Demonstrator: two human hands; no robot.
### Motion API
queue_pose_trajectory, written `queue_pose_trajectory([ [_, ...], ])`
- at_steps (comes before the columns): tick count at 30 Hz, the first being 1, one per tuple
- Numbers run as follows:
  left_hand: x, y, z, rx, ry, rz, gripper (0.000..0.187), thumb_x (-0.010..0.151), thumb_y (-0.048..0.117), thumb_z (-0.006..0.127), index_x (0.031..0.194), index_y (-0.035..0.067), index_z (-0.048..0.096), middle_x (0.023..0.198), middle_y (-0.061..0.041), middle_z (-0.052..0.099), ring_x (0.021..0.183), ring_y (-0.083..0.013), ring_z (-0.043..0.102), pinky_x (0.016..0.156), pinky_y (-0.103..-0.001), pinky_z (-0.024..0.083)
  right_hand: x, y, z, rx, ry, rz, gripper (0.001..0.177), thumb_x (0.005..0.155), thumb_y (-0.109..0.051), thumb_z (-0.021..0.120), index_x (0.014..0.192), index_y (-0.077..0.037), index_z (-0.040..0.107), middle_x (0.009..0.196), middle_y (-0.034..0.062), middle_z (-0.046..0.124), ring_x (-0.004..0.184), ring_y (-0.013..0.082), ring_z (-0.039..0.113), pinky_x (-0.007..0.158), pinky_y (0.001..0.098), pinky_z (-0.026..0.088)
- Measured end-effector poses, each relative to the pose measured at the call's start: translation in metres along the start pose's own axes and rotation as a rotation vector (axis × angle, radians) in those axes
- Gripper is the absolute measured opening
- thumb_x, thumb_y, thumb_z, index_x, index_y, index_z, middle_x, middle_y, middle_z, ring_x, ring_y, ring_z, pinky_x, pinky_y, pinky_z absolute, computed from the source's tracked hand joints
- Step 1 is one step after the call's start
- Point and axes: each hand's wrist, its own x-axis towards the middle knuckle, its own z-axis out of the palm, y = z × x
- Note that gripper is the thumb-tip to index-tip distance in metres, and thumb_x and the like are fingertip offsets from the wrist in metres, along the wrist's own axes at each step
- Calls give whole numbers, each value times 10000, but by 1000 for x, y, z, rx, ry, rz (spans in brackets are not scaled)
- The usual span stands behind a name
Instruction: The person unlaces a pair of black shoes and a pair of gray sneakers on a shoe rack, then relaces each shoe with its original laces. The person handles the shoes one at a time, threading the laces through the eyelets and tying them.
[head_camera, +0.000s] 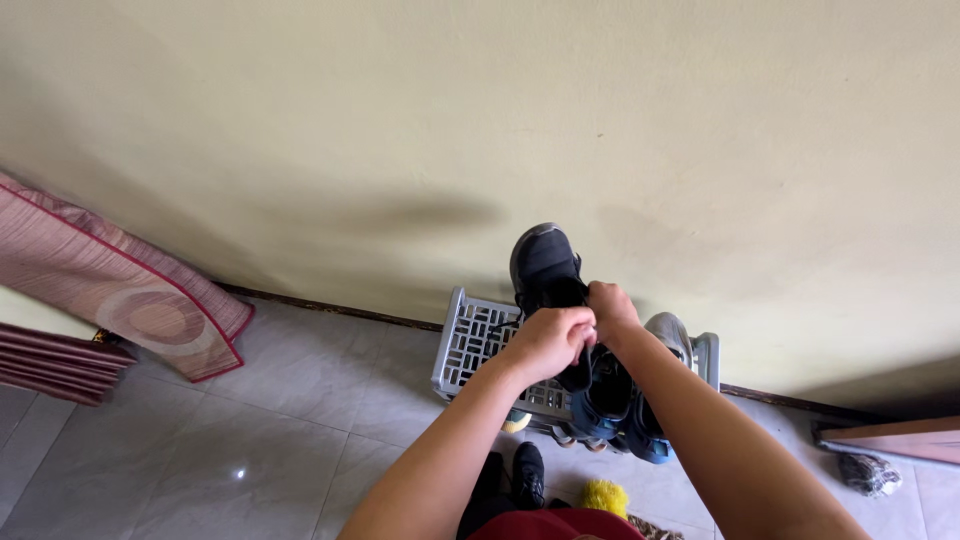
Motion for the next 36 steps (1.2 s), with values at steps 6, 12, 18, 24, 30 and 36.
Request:
queue_pose_trajectory([
  [6,16,2,-5,-26,-189,-3,205,1044,152,517,987,47,683,810,-93,736,675,-145,679,686,-337,585,-1,12,6,108,-185,-9,206,810,-124,707,930,41,735,847,216,776,831,321,805,759,428,649],
  [12,21,-65,-52,391,-23,-366,204,984,170,560,1011,103,751,937,-15,778,813,-207,748,763,-398,565,-21,-12,-26,233,53,-2,289,1003,-225,507,994,13,672,878,252,722,794,417,728,784,481,575],
  [18,24,-78,-65,668,201,-461,195,932,176,645,1110,188,725,1178,-76,687,1132,-296,644,912,-485,521,-40,-42,-72,269,214,-171,275,988,-226,524,967,8,668,872,277,707,823,470,676,770,528,532],
  [24,36,-50,-50,387,607,-21,215,875,117,731,1025,36,600,1061,-123,621,968,-323,679,878,-416,567,-47,-57,-94,308,281,-222,264,991,-222,538,949,3,669,846,266,703,804,464,683,750,519,538],
  [30,42,-35,-41,439,518,102,266,854,129,785,1045,53,616,1089,-148,608,1057,-339,642,951,-422,531,-49,-65,-87,311,265,-195,262,978,-230,560,923,-7,686,836,249,705,799,450,686,736,515,533],
  [36,37,-55,-46,303,583,-2,355,770,26,774,1073,30,590,1055,-161,613,1003,-328,640,908,-427,539,-55,-67,-80,331,224,-190,276,977,-221,563,908,9,699,801,230,712,738,408,696,725,488,544],
])
